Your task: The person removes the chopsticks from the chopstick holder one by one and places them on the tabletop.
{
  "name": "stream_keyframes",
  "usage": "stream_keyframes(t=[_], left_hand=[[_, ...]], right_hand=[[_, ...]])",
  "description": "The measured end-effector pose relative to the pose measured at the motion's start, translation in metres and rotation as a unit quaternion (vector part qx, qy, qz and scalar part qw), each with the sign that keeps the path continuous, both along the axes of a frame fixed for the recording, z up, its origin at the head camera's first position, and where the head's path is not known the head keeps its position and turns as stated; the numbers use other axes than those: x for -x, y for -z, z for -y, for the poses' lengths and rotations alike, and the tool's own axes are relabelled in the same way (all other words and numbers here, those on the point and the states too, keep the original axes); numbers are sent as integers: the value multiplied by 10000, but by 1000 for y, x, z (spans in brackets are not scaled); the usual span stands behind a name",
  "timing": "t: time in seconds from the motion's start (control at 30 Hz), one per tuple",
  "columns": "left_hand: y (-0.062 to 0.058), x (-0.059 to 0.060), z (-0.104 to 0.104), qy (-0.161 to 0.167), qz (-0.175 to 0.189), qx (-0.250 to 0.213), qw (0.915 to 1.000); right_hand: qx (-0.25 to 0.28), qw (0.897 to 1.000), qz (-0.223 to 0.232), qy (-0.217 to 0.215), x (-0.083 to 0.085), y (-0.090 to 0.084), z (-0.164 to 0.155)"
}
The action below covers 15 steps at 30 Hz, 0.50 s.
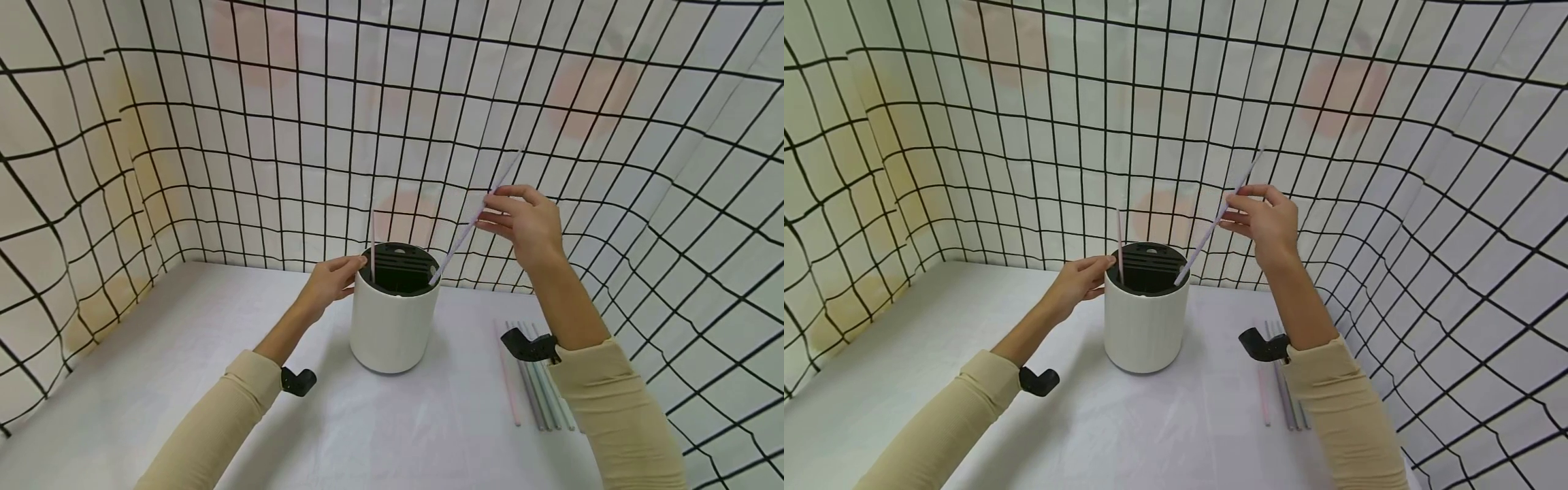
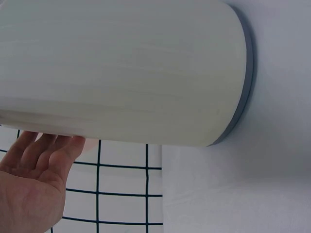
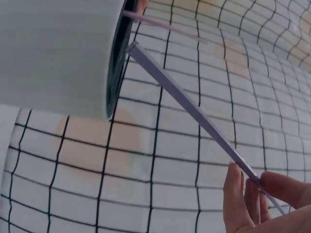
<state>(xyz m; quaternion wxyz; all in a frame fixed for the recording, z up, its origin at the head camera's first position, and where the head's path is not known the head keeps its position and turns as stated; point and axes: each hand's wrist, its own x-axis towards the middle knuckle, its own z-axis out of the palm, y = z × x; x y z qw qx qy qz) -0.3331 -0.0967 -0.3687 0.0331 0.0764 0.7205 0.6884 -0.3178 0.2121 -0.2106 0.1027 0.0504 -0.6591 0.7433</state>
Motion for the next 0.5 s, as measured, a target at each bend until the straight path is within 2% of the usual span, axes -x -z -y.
stream_keyframes(t=[0.3,0.5], left_hand=[[0,0,1,-20,-34,-15,10000],[1,0,1,2,-57,-29,10000]], right_hand=[[-294,9970,715,-22,6,26,-45],[-411,9931,1070,-250,11,51,-71]])
